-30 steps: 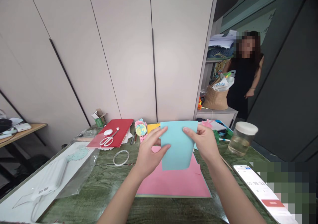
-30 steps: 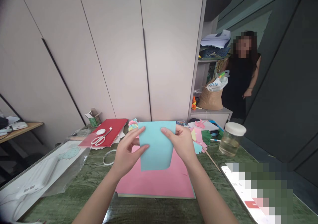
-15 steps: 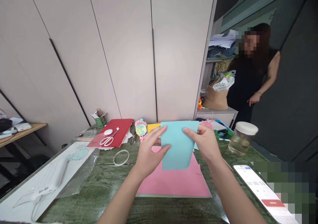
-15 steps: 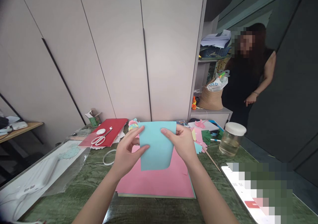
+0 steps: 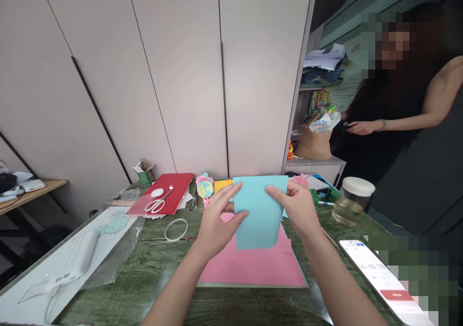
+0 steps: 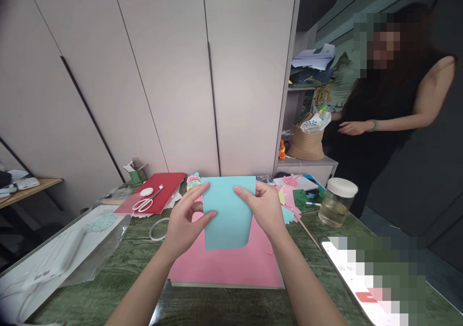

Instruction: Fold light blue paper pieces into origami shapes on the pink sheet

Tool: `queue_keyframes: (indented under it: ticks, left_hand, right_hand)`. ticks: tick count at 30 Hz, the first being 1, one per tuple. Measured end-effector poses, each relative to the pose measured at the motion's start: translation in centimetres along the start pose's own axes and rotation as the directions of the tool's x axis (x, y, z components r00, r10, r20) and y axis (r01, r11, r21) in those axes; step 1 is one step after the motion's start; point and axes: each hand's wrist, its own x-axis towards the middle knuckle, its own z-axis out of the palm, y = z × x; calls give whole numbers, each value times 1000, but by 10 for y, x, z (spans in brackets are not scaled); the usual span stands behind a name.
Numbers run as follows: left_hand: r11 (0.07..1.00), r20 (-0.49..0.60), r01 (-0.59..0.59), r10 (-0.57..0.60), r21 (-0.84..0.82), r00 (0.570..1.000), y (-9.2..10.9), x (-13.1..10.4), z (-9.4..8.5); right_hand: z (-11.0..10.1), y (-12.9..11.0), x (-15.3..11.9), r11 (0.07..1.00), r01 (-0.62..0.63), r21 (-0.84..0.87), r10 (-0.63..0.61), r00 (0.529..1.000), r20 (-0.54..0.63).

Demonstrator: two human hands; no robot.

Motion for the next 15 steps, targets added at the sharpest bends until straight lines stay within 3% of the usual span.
queue_keyframes:
  ticks: [6, 9, 15]
  left_hand:
    - [999, -4, 20, -21, -37, 1000, 0, 0, 0]
    - [997, -6, 31, -31, -64, 1000, 0, 0, 1]
    - [989, 18, 78, -76, -127, 997, 0, 0, 2]
  right_hand:
    - [-1, -1, 2, 997, 82, 1, -81, 994, -76]
    - [-2, -1, 4, 985, 166, -55, -173, 970, -171]
    - [2, -6, -2, 952, 208, -224, -263, 929, -259]
